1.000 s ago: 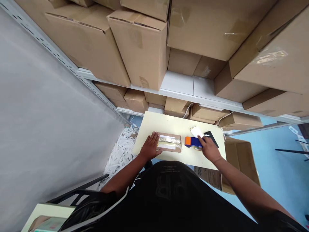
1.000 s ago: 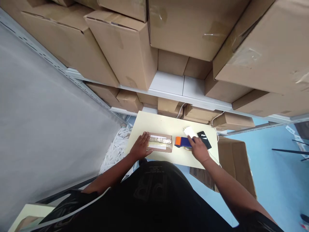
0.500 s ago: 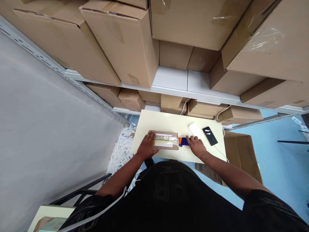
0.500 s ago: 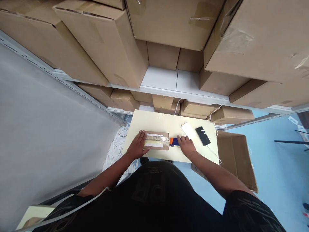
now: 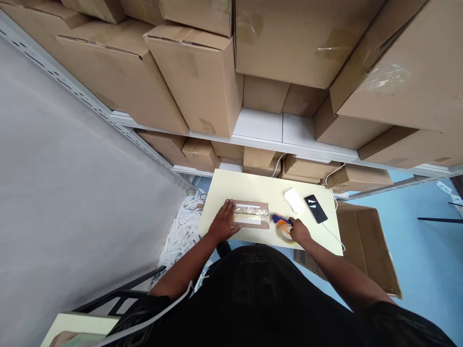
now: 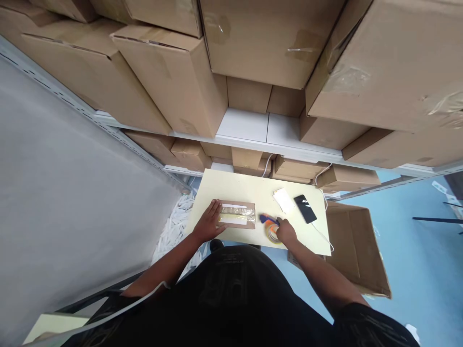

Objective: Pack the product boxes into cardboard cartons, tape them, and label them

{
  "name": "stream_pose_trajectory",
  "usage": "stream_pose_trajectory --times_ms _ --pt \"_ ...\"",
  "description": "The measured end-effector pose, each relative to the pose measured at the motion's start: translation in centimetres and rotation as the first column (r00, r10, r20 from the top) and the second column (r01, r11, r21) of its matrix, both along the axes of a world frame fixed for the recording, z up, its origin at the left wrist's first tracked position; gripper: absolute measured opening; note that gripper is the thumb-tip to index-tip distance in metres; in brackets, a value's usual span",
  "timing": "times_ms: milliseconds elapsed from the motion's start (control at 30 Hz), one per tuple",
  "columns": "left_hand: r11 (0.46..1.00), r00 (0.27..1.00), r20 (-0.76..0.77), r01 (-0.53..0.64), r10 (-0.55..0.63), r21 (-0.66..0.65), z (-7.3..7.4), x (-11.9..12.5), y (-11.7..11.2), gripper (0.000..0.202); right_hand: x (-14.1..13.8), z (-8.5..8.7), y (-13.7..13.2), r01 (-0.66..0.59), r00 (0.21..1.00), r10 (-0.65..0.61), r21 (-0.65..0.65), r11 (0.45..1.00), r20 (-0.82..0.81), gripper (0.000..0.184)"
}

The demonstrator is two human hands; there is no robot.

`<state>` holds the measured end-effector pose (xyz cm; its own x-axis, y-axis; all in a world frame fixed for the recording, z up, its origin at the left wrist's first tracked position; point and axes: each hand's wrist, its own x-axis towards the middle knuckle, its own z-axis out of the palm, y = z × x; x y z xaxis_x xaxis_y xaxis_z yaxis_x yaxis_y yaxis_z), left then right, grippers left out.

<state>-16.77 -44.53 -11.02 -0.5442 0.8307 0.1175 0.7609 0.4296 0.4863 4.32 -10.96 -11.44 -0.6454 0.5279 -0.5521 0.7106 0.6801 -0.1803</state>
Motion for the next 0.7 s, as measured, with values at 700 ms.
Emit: stream_pose_trajectory --times_ms 700 --pt "0.947 0.669 0.737 -0.287 0.09 0.144 -1.4 0.9 -3.0 0.104 -1.2 0.1 -7.0 -0.207 0.911 0.088 -0.262 0.943 -0.404 0.081"
